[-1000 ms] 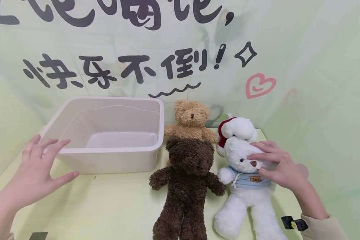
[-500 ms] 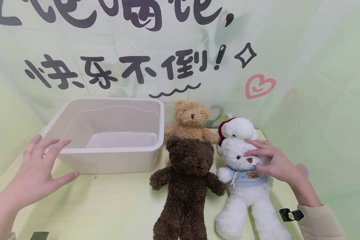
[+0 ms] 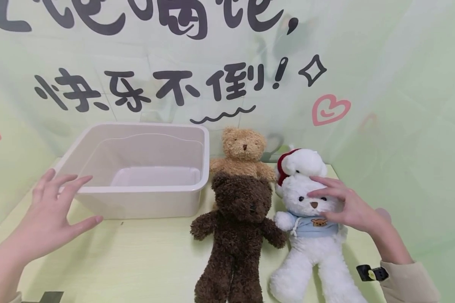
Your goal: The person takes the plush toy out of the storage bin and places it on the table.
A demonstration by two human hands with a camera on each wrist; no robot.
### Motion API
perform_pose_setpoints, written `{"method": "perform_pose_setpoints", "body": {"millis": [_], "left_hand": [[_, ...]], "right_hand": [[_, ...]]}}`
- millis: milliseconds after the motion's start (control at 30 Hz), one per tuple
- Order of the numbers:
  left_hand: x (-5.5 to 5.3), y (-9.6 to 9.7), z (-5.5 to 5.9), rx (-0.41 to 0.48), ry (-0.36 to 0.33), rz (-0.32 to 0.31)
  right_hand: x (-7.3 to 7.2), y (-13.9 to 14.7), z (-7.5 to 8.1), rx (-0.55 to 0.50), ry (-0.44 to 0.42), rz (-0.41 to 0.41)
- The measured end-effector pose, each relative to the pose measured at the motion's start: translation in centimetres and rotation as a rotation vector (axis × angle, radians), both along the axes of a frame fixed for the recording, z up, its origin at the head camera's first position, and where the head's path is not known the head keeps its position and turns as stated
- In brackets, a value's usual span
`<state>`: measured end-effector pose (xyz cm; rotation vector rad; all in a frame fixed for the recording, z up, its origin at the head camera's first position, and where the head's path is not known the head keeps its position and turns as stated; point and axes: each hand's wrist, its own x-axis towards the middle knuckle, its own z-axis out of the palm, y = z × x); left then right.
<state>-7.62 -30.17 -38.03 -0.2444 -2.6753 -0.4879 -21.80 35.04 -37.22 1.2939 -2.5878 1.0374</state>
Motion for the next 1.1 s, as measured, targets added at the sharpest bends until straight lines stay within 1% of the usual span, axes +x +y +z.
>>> {"method": "perform_pose_setpoints", "body": {"millis": [167,300,467,600,700,800,933,1100], "left_hand": [[0.1,-0.2,0.0,0.003,-0.001,-0.001],[0.0,-0.2,0.1,-0.018,-0.007,0.007],[-0.1,-0.5,0.2,-0.082,-0.029,0.037],[-0.1,-0.7,0.5,-0.083,-0.047,0.040],[-0.2,-0.7,0.8,-0.068,-0.084,0.048],[-0.2,-0.6,1.3,-0.057,-0.134,0.063],[-0.6,-0.3,2.5,-0.058,-0.166,0.077],[-1.8,1.1,4.4,-0.083,-0.201,0.071]], "right_hand": [[0.2,0.0,0.3,0.005,0.039,0.011],[0.6,-0.1,0.5,0.008,0.059,-0.014],[1.1,-0.6,1.0,0.032,0.057,-0.091],[1.2,-1.0,1.1,0.017,0.101,-0.159],[1.1,-1.1,1.3,-0.006,0.137,-0.233],[0.8,-1.2,1.7,-0.007,0.144,-0.298],[0.1,-1.7,2.4,0.008,0.148,-0.326],[-0.7,-3.3,3.9,0.110,0.169,-0.381]]}}
